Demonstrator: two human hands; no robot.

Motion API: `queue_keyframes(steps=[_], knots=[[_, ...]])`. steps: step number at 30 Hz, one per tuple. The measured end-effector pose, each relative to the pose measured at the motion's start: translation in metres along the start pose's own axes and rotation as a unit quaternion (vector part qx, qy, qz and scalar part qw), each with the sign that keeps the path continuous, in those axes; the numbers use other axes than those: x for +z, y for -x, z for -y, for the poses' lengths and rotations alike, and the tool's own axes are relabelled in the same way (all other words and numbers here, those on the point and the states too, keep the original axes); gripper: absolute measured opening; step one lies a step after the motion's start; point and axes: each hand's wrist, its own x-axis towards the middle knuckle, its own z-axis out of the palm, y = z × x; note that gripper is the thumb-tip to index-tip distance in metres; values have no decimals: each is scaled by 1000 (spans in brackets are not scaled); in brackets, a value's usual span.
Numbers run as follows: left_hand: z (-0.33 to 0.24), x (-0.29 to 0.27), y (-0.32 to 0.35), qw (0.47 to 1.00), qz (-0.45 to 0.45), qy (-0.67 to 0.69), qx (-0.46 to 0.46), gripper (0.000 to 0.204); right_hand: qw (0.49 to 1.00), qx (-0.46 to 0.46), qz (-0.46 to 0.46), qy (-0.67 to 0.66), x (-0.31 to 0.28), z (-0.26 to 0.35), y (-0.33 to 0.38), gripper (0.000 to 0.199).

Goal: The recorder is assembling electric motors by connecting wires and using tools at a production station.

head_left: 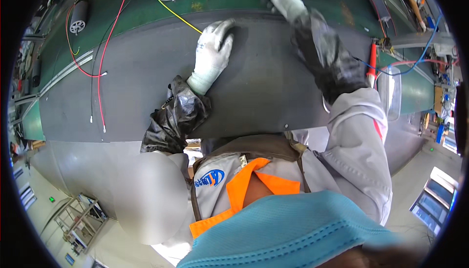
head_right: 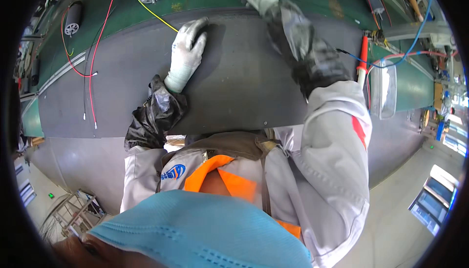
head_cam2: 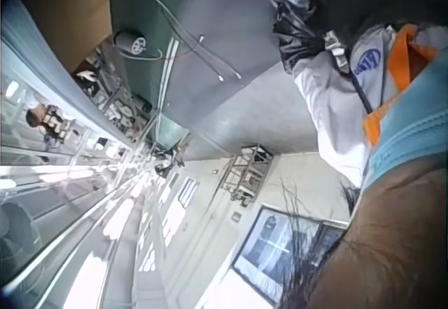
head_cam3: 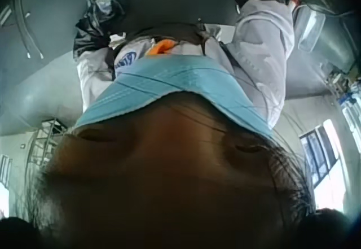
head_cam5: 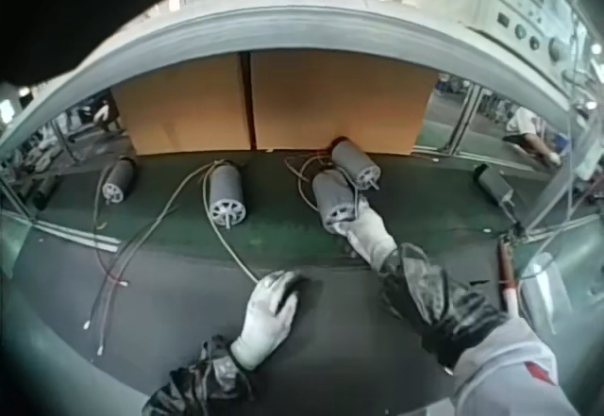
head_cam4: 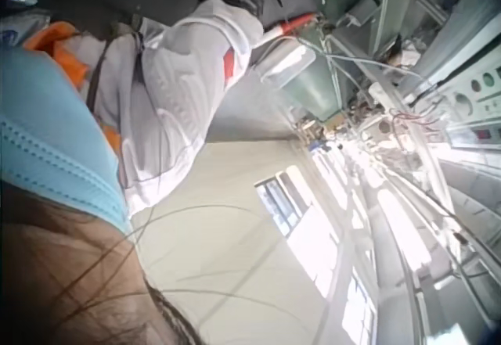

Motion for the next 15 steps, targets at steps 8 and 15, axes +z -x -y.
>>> queue_keyframes(steps=[8, 15], knots=[[-20, -7, 11, 995, -30, -59, 76, 32, 973, 47, 86, -207, 12, 3, 290, 64], [-50, -21, -6, 985, 143, -91, 8, 54, 973, -119, 189, 62, -27, -31, 289, 33]])
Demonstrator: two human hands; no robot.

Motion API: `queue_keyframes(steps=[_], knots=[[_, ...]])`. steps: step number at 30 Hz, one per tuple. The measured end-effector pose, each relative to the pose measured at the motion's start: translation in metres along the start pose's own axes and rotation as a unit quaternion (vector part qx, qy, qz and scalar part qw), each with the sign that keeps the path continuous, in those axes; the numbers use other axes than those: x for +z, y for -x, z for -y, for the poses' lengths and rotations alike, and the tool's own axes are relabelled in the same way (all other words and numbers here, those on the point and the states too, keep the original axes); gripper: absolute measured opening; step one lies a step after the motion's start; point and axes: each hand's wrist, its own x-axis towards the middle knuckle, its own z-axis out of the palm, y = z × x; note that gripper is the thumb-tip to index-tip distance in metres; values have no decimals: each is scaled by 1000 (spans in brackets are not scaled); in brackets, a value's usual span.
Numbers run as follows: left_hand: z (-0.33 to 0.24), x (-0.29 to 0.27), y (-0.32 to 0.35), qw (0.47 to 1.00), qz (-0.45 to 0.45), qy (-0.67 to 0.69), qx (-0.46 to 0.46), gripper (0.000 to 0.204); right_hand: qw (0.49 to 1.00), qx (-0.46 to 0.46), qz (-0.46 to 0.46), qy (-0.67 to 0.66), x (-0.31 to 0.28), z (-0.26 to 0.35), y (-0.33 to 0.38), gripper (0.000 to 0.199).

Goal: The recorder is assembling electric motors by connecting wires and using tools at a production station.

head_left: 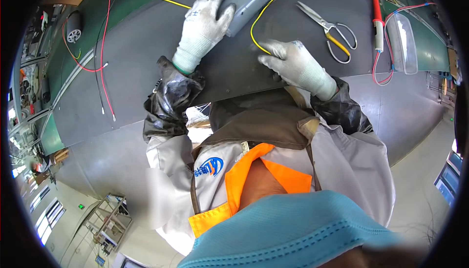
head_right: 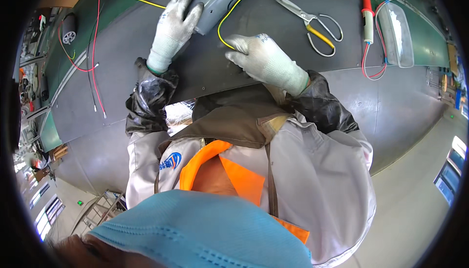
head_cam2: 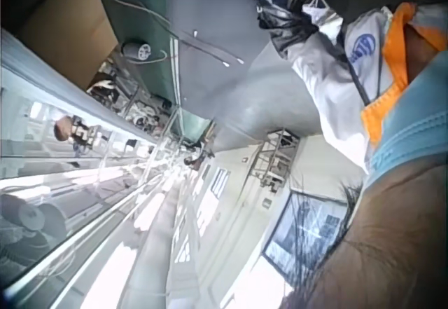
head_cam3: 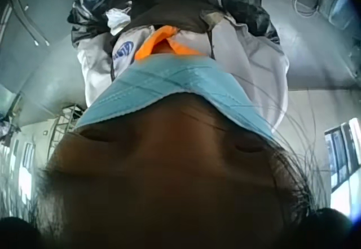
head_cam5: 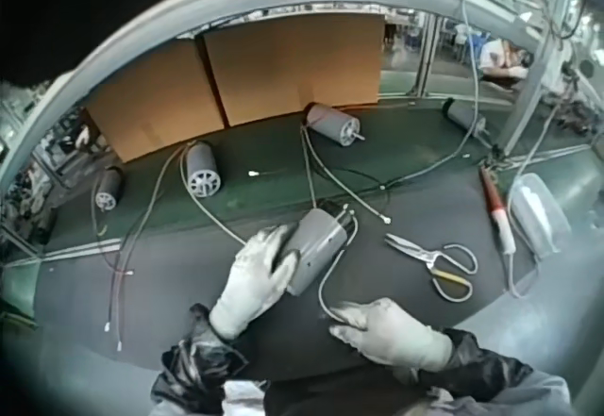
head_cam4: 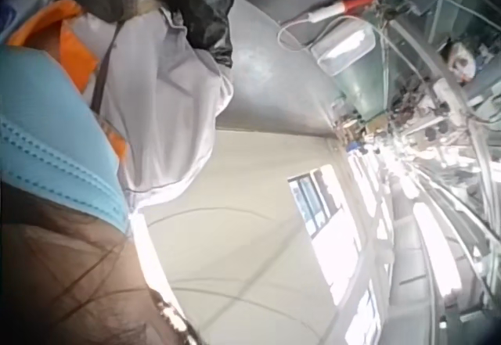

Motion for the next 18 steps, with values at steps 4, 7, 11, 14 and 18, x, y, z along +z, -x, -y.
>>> queue_keyframes(steps=[4, 7, 11, 14, 18], knots=[[-19, -14, -32, 990, 101, -93, -17, 78, 963, -100, -43, 246, -62, -14, -1, 41], [-1, -4, -59, 975, 198, -68, -71, 91, 939, -74, -238, 237, -125, 7, -58, 41], [-6, -6, -55, 974, 202, -39, -93, 103, 811, -258, -329, 410, -170, -26, -218, 25], [-12, -9, -52, 965, 208, -24, -156, 102, 783, -139, -268, 544, -142, -6, -334, 35], [-7, 5, -51, 974, 172, -36, -143, 101, 804, 41, -274, 527, -161, -32, -416, 57]])
